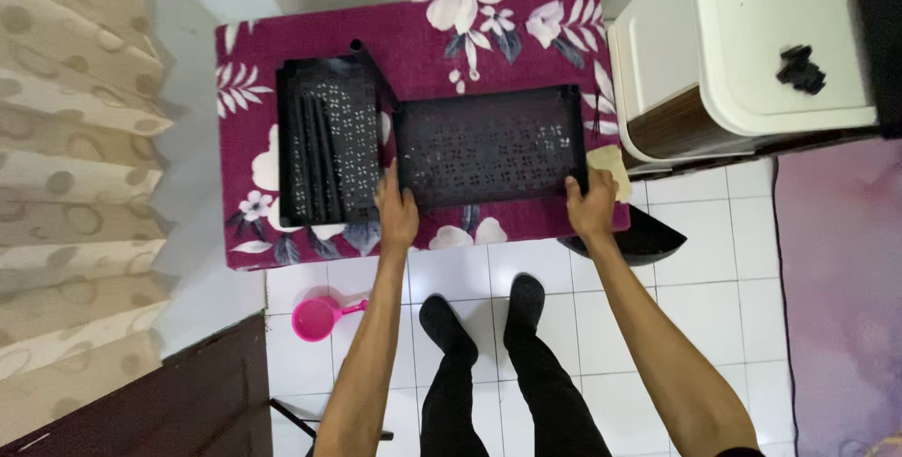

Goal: The person wipes a black plastic tray with a damp cloth, then inserts four legs into the tray to assemble a small table. The person handles the tray, cloth, and legs by hand.

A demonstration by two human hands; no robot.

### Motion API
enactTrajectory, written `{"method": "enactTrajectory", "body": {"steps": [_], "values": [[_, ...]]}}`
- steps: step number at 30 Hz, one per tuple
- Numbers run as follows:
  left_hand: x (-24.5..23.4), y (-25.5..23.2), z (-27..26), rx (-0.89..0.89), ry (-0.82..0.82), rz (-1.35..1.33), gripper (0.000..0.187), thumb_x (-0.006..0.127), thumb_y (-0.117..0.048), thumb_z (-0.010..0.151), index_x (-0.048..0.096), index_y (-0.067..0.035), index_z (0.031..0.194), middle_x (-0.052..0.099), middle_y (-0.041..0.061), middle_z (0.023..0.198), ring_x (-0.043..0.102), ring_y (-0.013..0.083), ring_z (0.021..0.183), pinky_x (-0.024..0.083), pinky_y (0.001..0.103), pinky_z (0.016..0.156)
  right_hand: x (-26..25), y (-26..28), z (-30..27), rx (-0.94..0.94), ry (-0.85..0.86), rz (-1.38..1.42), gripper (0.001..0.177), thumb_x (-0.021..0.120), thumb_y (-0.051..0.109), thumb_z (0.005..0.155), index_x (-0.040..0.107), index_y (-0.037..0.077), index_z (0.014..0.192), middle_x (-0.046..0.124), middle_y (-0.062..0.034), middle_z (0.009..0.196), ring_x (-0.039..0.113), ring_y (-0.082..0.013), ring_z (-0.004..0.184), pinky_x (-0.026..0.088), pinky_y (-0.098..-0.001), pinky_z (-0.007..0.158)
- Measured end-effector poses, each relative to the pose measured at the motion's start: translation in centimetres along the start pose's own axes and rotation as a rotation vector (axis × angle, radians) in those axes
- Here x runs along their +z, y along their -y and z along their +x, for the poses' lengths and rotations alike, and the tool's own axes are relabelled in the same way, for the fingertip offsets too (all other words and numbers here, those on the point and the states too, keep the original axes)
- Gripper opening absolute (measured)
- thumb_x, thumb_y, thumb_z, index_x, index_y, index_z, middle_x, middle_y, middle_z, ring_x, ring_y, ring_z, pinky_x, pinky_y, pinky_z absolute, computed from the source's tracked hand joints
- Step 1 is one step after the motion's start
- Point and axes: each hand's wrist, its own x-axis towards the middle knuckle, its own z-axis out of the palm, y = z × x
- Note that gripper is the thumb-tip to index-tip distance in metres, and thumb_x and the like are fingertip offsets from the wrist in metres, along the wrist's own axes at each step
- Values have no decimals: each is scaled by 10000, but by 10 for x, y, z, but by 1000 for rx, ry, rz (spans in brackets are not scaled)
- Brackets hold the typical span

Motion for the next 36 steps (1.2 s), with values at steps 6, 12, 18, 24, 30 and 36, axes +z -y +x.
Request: {"method": "enactTrajectory", "body": {"steps": [6,12,18,24,30,36], "values": [[33,37,11,45,-89,161,573,504,45,879,445,96,1447,520,385,1384,494,516,1275,370,491,1140,37,-33,15,12,13,-5,369,759,129,894,656,-99,1165,630,-287,1116,600,-474,1060,474,-510,946],[40,41,17,117,-138,190,546,522,79,872,461,161,1408,537,400,1375,531,518,1275,403,497,1133,51,-38,16,9,39,-45,391,788,162,927,649,-119,1161,628,-313,1119,594,-495,1046,474,-516,943],[-3,8,8,114,-123,36,330,648,-7,917,627,110,1225,671,328,1150,653,479,1063,522,489,963,34,24,4,-236,-170,-108,509,773,122,920,600,-141,1320,597,-244,1119,571,-425,1038,451,-522,917],[-100,32,8,19,-241,-108,131,641,-48,973,708,19,1064,714,187,998,717,345,897,565,429,803,83,162,-21,-206,112,350,190,735,94,985,690,5,1147,651,-118,976,632,-215,771,526,-347,707],[-142,94,16,178,-55,521,217,650,-70,833,753,-39,1022,726,111,1001,649,323,980,463,507,816,213,270,-40,-304,414,351,206,744,124,928,700,4,1089,746,-153,878,743,-273,762,590,-393,724],[-138,119,10,224,71,540,251,601,-62,827,739,-57,1037,709,100,1030,644,292,1043,431,497,899,284,295,-42,-296,526,110,467,766,134,830,589,34,1249,682,-240,1133,660,-434,1026,524,-503,870]]}}
